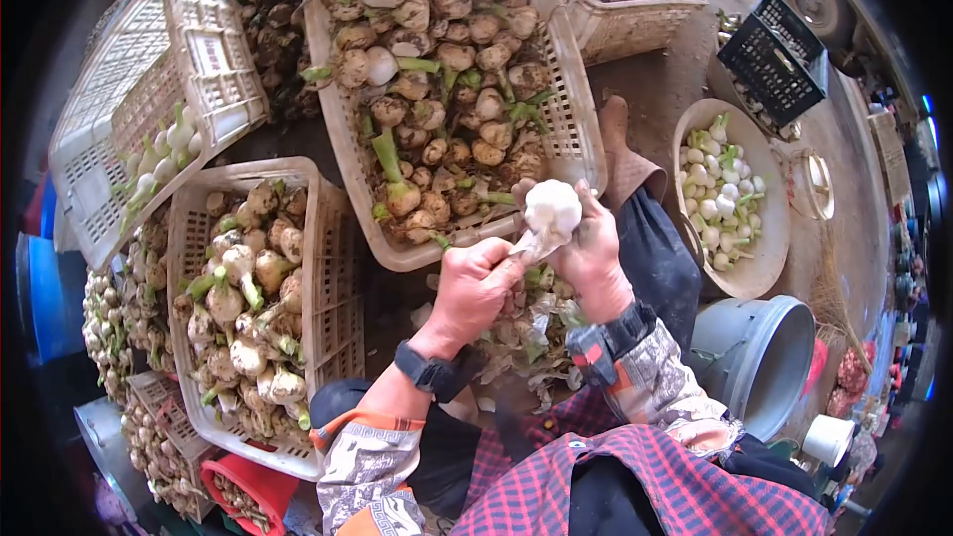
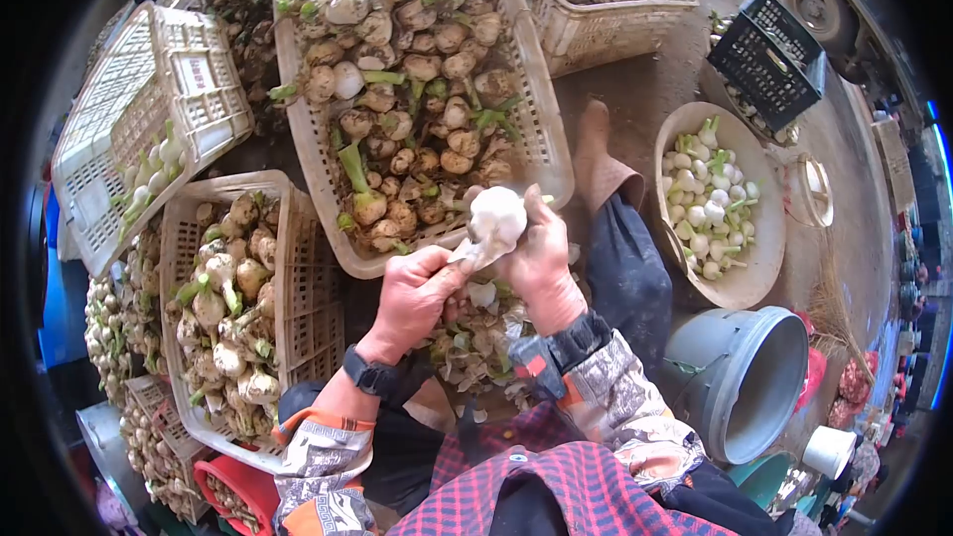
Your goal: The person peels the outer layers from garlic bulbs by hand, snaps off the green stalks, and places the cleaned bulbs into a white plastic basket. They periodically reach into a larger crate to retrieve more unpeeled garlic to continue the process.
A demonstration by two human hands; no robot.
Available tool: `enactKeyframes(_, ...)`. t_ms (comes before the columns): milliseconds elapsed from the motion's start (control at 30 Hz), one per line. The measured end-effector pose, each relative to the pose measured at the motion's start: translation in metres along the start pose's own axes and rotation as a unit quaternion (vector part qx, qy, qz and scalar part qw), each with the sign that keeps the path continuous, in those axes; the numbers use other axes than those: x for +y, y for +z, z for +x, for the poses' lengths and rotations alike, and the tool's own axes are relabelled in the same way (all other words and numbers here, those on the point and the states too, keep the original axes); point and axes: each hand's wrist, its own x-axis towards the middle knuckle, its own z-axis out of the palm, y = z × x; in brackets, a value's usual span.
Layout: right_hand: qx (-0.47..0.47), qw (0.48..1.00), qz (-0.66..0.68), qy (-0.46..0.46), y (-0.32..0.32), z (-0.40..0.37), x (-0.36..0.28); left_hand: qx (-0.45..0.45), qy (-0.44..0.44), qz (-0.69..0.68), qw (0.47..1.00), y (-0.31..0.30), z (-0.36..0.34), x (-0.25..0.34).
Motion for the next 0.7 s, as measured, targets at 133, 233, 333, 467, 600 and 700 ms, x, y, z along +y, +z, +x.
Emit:
enactKeyframes(133,0.106,0.992,0.003,-0.064,0.011,-0.001,-0.019,0.012,-0.016,-0.052,0.998,-0.005,-0.001,0.005)
enactKeyframes(233,0.097,0.987,-0.081,-0.097,-0.003,-0.006,-0.043,-0.012,-0.029,-0.022,0.999,0.000,-0.003,0.008)
enactKeyframes(333,0.152,0.965,-0.128,-0.173,0.012,-0.021,-0.068,-0.028,-0.047,0.089,0.995,0.002,0.000,-0.011)
enactKeyframes(467,0.164,0.889,-0.282,-0.320,-0.012,-0.038,-0.134,-0.100,0.073,0.220,0.968,0.009,-0.003,-0.022)
enactKeyframes(600,0.381,0.536,-0.570,-0.493,-0.056,-0.058,-0.262,-0.184,0.059,0.323,0.926,0.012,-0.018,-0.020)
enactKeyframes(700,0.275,0.399,-0.695,-0.532,-0.017,-0.033,-0.243,-0.168,0.034,0.304,0.937,0.015,-0.016,-0.018)
